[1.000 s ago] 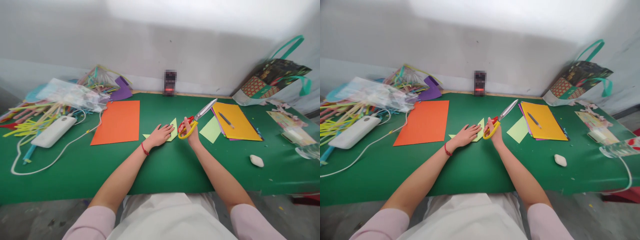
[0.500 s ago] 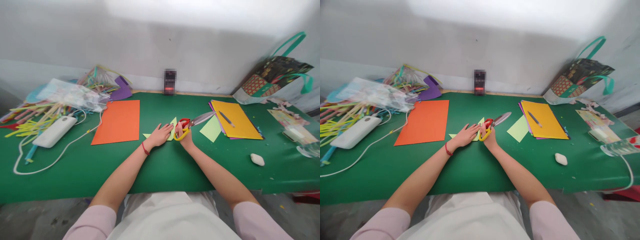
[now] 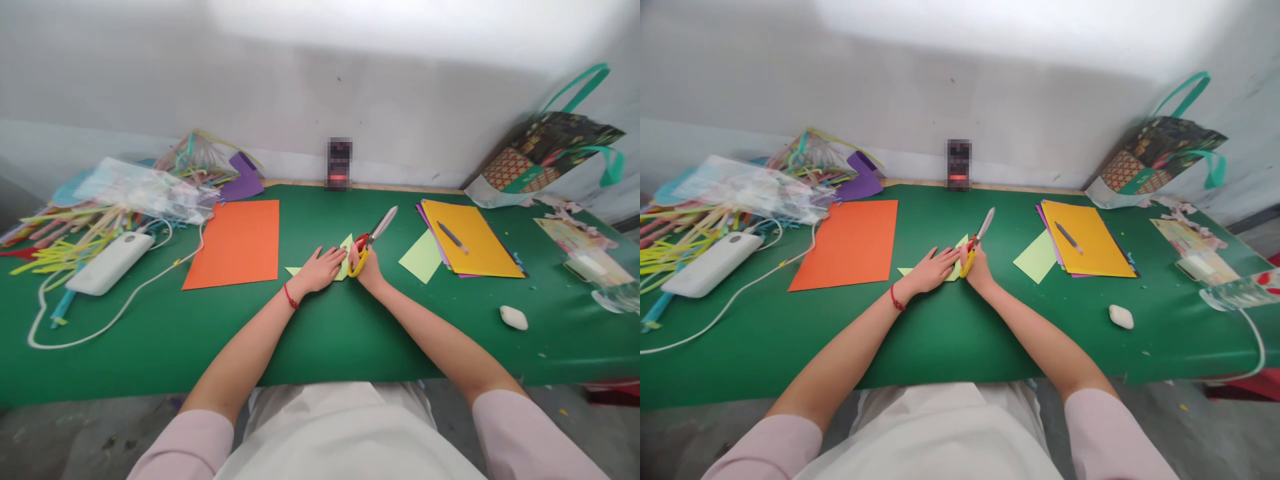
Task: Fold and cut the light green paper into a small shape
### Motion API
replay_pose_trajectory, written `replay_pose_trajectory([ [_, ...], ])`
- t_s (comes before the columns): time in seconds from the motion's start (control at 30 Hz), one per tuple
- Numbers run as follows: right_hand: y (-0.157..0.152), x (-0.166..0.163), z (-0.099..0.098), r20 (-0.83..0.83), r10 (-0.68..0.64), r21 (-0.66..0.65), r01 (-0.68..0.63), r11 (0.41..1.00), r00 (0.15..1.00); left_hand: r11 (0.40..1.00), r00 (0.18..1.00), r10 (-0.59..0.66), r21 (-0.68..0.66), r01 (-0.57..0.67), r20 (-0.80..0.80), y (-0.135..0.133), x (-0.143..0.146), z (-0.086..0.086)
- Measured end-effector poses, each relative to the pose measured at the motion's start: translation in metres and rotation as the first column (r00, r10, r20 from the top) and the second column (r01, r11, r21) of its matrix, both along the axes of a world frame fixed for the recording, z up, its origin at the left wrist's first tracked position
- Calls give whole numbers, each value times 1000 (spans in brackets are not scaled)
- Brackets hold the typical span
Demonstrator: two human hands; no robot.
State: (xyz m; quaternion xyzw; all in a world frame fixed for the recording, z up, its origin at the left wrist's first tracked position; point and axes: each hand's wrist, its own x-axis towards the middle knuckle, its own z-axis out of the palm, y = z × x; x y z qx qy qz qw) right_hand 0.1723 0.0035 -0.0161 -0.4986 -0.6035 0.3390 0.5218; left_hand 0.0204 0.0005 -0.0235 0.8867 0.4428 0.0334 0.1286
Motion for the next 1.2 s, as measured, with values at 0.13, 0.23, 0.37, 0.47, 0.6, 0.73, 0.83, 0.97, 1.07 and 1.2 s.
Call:
replay_pose_trajectory([
  [0.13,4,4,3,-6,-19,23,19,1000,1000,1000,1000,-14,0,14,-8,0,0,0],
  [0.23,8,7,-1,26,-23,2,23,1000,999,1000,1000,-3,13,4,-8,0,1,0],
  [0.37,10,9,-3,19,-35,28,34,999,999,1000,1000,-6,9,6,-17,-1,2,2],
  [0.47,10,9,-2,29,-52,-19,53,998,998,1000,1000,-8,7,8,-28,-2,2,3],
  [0.6,13,10,-3,4,-25,-20,25,999,1000,1000,999,6,-2,-6,-33,-3,2,6],
  [0.73,20,10,-6,2,-44,11,43,999,999,1000,999,-3,-6,3,-42,-3,2,7],
  [0.83,25,11,-5,13,-17,-4,17,1000,1000,1000,999,4,6,-3,-33,-3,2,5],
  [0.97,26,12,0,-61,-20,13,21,1000,998,1000,1000,-9,21,9,-6,-3,1,3],
  [1.07,26,11,0,-36,0,-44,-2,999,999,1000,1000,-12,13,12,-13,-3,2,3],
  [1.2,29,9,-2,-63,12,-20,-14,1000,998,1000,999,-2,5,2,-34,-3,2,5],
])
